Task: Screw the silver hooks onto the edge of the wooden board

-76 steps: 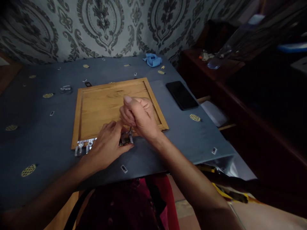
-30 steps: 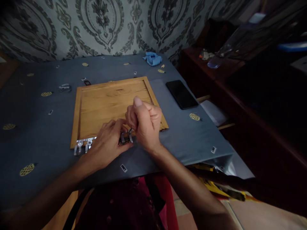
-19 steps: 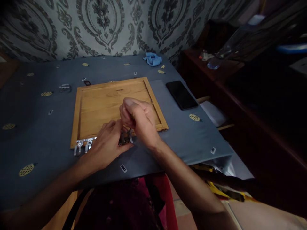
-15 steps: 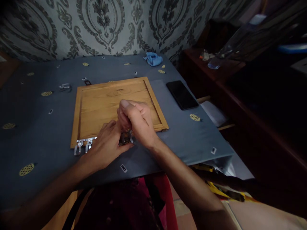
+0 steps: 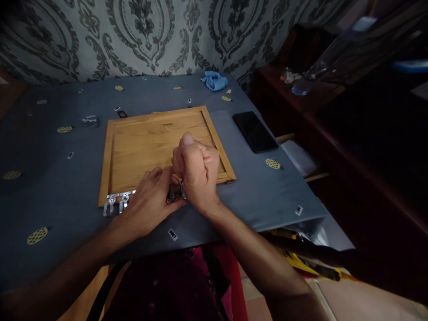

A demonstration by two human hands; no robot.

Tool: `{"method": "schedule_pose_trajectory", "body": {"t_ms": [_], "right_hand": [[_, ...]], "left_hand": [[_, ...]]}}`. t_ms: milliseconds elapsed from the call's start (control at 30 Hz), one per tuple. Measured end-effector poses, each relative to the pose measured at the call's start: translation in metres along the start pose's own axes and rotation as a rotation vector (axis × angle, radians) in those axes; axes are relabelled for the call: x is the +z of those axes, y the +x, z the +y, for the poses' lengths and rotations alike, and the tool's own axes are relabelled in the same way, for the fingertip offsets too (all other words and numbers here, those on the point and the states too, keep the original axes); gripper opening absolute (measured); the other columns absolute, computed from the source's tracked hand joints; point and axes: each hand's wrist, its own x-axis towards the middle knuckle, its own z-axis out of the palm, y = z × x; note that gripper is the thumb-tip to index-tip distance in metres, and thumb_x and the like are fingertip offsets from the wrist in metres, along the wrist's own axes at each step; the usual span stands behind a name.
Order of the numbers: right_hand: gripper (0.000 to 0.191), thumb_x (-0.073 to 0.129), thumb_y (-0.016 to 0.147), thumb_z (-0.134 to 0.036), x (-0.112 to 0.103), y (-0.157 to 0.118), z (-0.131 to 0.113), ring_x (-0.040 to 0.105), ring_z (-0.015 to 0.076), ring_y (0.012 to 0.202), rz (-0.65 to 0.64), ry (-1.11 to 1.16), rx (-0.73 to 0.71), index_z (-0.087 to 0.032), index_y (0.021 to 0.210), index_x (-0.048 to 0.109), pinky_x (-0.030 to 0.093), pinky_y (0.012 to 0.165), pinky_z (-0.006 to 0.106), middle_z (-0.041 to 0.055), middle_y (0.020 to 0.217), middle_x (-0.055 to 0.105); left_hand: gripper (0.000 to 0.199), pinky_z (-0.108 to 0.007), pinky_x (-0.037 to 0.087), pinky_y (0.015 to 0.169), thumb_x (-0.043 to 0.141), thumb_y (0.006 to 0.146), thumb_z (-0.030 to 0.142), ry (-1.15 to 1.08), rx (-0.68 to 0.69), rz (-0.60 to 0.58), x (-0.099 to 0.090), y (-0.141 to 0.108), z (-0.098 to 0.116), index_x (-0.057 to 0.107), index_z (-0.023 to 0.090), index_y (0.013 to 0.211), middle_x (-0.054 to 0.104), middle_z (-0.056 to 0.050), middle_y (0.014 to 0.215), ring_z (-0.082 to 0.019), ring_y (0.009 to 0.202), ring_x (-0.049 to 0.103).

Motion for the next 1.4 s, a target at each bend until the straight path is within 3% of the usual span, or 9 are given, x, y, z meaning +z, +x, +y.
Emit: {"method": "schedule_pose_trajectory", "body": {"t_ms": [367,533,667,867,1400], "right_hand": [[0.058,0.055,0.097,-0.049,0.009,-0.006,0.004,0.017,0.009,0.043,0.141,-0.134,-0.125,-0.022,0.054,0.028,0.015,0.042,0.03,-0.0062,0.048,0.02],[0.057,0.057,0.096,-0.048,0.006,-0.001,0.002,0.018,0.0081,0.042,0.101,-0.113,-0.091,-0.022,0.053,0.031,0.017,0.042,0.028,-0.0069,0.047,0.023],[0.057,0.064,0.089,-0.052,0.0,0.006,-0.003,0.023,0.0066,0.04,-0.05,-0.043,0.055,-0.021,0.05,0.036,0.019,0.041,0.026,-0.0071,0.045,0.028],[0.059,0.068,0.087,-0.044,-0.006,0.004,-0.016,0.021,0.0061,0.038,0.055,0.046,-0.076,-0.021,0.048,0.031,0.018,0.039,0.026,-0.0076,0.044,0.022],[0.059,0.071,0.081,-0.042,-0.004,0.002,-0.009,0.019,0.0047,0.037,0.017,0.071,0.045,-0.02,0.045,0.031,0.018,0.039,0.024,-0.0078,0.042,0.023]], "left_hand": [[0.031,-0.044,0.048,0.087,0.072,0.083,0.025,-0.002,0.009,-0.008,-0.002,-0.001,0.0,0.047,0.022,0.101,0.065,-0.006,0.1,-0.029,0.101,0.058],[0.031,-0.046,0.048,0.088,0.072,0.082,0.024,-0.012,-0.007,-0.012,-0.002,-0.001,0.0,0.047,0.023,0.102,0.065,-0.005,0.1,-0.029,0.101,0.058],[0.035,-0.046,0.048,0.089,0.075,0.08,0.023,0.011,-0.012,-0.012,-0.001,-0.001,0.0,0.047,0.022,0.101,0.065,-0.006,0.101,-0.03,0.103,0.058],[0.042,-0.045,0.048,0.089,0.076,0.08,0.024,0.019,-0.004,-0.018,-0.002,-0.002,-0.001,0.047,0.021,0.111,0.065,-0.007,0.104,-0.029,0.103,0.057],[0.035,-0.043,0.047,0.089,0.074,0.081,0.023,0.001,-0.012,-0.011,-0.001,-0.002,-0.001,0.048,0.022,0.103,0.063,-0.005,0.102,-0.029,0.103,0.058]]}}
